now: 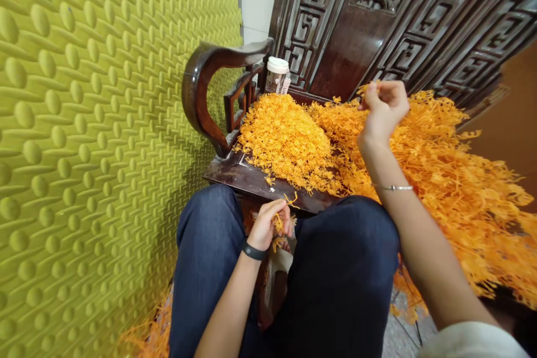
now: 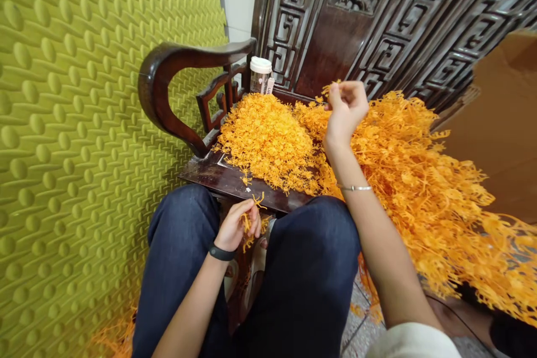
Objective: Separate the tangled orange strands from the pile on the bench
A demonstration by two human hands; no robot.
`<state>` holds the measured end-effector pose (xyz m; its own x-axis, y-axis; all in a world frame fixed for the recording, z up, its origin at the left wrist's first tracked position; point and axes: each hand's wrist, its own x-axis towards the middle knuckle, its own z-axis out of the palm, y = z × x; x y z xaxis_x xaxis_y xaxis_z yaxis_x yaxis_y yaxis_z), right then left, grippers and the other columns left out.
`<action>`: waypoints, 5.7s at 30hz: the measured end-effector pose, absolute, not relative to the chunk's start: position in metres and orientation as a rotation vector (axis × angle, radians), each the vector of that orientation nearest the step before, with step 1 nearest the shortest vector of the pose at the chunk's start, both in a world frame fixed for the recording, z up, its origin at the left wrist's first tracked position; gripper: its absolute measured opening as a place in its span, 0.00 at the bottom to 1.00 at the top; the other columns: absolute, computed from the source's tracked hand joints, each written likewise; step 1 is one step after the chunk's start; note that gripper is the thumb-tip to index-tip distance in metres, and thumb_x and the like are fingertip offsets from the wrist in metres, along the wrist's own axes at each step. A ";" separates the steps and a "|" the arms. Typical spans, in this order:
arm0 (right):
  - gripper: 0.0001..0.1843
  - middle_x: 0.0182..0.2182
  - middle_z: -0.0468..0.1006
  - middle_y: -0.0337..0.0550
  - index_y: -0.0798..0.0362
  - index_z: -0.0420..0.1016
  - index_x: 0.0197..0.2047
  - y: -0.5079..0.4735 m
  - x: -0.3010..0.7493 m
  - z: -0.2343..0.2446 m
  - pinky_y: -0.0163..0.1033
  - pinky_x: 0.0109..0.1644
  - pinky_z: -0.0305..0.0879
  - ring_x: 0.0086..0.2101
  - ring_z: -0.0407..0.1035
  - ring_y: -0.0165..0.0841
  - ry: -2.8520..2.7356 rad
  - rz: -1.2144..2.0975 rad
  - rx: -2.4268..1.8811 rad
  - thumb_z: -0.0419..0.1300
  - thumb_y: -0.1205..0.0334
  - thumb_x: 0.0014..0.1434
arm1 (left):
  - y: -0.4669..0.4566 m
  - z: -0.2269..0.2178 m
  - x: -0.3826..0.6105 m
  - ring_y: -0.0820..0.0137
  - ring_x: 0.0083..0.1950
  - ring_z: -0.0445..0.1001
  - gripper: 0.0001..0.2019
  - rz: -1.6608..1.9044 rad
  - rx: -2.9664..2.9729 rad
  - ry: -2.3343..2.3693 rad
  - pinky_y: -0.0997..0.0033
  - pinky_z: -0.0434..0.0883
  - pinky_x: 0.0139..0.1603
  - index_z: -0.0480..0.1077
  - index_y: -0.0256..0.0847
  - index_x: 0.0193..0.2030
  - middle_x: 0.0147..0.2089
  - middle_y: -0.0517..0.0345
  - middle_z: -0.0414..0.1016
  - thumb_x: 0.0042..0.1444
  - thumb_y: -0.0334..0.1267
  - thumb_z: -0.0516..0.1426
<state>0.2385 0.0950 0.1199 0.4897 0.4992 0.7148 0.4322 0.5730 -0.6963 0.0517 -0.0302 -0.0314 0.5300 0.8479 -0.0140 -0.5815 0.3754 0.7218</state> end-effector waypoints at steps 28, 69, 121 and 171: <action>0.13 0.25 0.72 0.40 0.59 0.71 0.29 0.036 0.182 0.111 0.31 0.33 0.58 0.26 0.63 0.25 -2.665 0.761 -1.020 0.52 0.60 0.58 | -0.019 -0.019 0.046 0.60 0.54 0.66 0.18 1.177 0.307 0.298 0.57 0.68 0.46 0.61 0.40 0.53 0.52 0.47 0.68 0.56 0.38 0.47; 0.04 0.20 0.63 0.36 0.53 0.58 0.28 0.094 0.227 0.084 0.34 0.27 0.59 0.22 0.61 0.26 -1.463 0.500 -1.331 0.49 0.66 0.55 | -0.016 -0.027 0.041 0.83 0.14 0.44 0.15 1.044 0.593 0.622 0.84 0.43 0.14 0.67 0.34 0.33 0.12 0.70 0.47 0.51 0.46 0.55; 0.10 0.28 0.71 0.41 0.60 0.67 0.36 0.036 0.164 0.069 0.32 0.33 0.59 0.28 0.64 0.26 -2.618 1.073 -0.912 0.50 0.62 0.59 | -0.008 -0.025 0.032 0.78 0.22 0.67 0.05 1.237 0.067 0.461 0.81 0.63 0.19 0.67 0.38 0.35 0.26 0.61 0.69 0.52 0.32 0.52; 0.27 0.52 0.58 0.56 0.56 0.60 0.54 0.106 0.234 0.063 0.48 0.49 0.61 0.46 0.62 0.41 -2.093 0.163 -1.491 0.57 0.61 0.50 | -0.014 -0.023 0.025 0.80 0.10 0.46 0.19 1.175 0.138 0.225 0.80 0.44 0.12 0.61 0.38 0.24 0.10 0.69 0.44 0.59 0.47 0.42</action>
